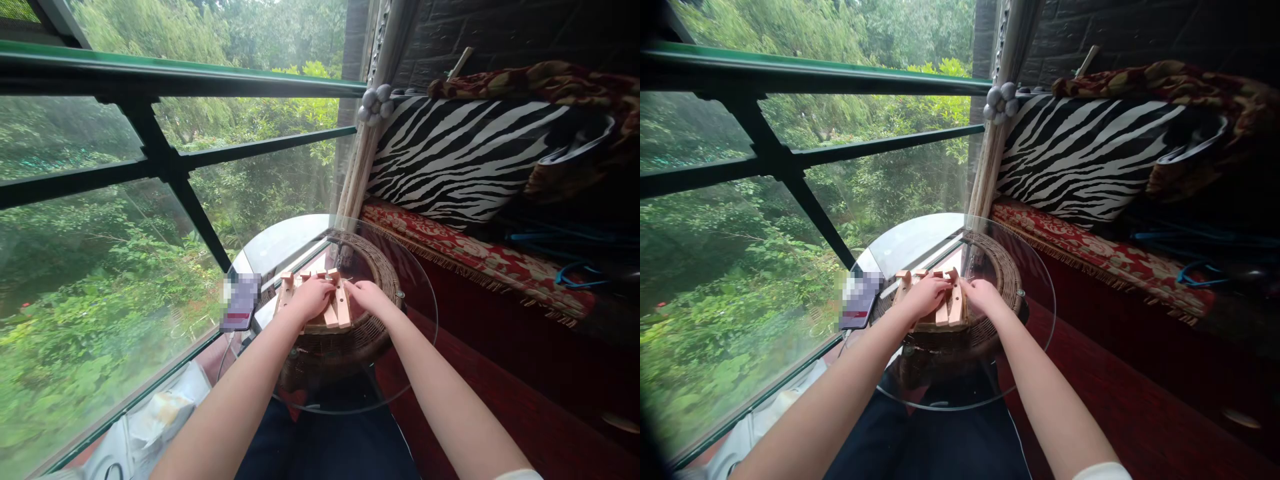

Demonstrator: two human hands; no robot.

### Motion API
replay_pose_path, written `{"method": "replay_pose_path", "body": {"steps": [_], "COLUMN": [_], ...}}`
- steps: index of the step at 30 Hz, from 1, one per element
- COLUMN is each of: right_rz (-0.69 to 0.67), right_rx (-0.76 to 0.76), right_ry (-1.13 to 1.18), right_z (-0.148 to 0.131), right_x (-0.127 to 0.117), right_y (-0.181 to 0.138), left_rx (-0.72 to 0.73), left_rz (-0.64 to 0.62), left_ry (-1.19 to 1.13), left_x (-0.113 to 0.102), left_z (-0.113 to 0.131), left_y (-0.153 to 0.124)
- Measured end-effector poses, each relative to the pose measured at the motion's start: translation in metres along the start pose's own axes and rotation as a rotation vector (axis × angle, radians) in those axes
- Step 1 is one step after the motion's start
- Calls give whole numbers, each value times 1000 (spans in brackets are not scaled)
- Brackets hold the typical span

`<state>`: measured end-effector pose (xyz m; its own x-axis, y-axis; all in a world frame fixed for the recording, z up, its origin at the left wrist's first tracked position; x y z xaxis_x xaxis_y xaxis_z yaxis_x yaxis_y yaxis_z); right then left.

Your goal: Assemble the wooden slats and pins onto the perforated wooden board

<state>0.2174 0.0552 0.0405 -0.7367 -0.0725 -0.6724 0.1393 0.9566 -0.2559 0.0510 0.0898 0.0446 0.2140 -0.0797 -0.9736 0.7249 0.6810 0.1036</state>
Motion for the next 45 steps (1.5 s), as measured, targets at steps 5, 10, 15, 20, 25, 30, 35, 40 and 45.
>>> {"method": "replay_pose_path", "body": {"steps": [5, 10, 15, 20, 25, 30, 35, 40, 45], "right_rz": [132, 107, 117, 146, 194, 97, 54, 71, 58], "right_rx": [15, 35, 62, 58, -59, -307, -348, -298, -315], "right_ry": [-183, -249, -249, -235, -82, 223, 235, 180, 140], "right_z": [23, 30, 34, 32, 17, -8, -23, -23, -25], "right_x": [4, 15, 15, 13, -8, -27, -21, -14, -8], "right_y": [37, 52, 57, 55, 35, 6, 0, 9, 12], "left_rx": [62, 69, 23, -22, -43, -59, -83, -97, -91], "left_rz": [-32, -82, -108, -119, -133, -101, -100, -98, -95], "left_ry": [100, 153, 134, 72, 26, -8, -31, -57, -82], "left_x": [-2, -2, 0, 1, 1, 4, 5, 5, 7], "left_z": [4, 6, 5, 2, -1, -4, -4, -4, -5], "left_y": [-1, -2, -3, -3, -1, 1, 1, 1, 3]}}
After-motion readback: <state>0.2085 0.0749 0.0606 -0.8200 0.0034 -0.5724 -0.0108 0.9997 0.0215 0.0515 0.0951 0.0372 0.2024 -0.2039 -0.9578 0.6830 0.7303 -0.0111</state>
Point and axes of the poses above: each hand's wrist, its own y-axis towards the middle knuckle, its own x-axis out of the palm, z = x × y, the point moved 2 cm from there along y, towards the middle knuckle, and after that the axes turned 14 degrees about y, right-handed, at the moved point
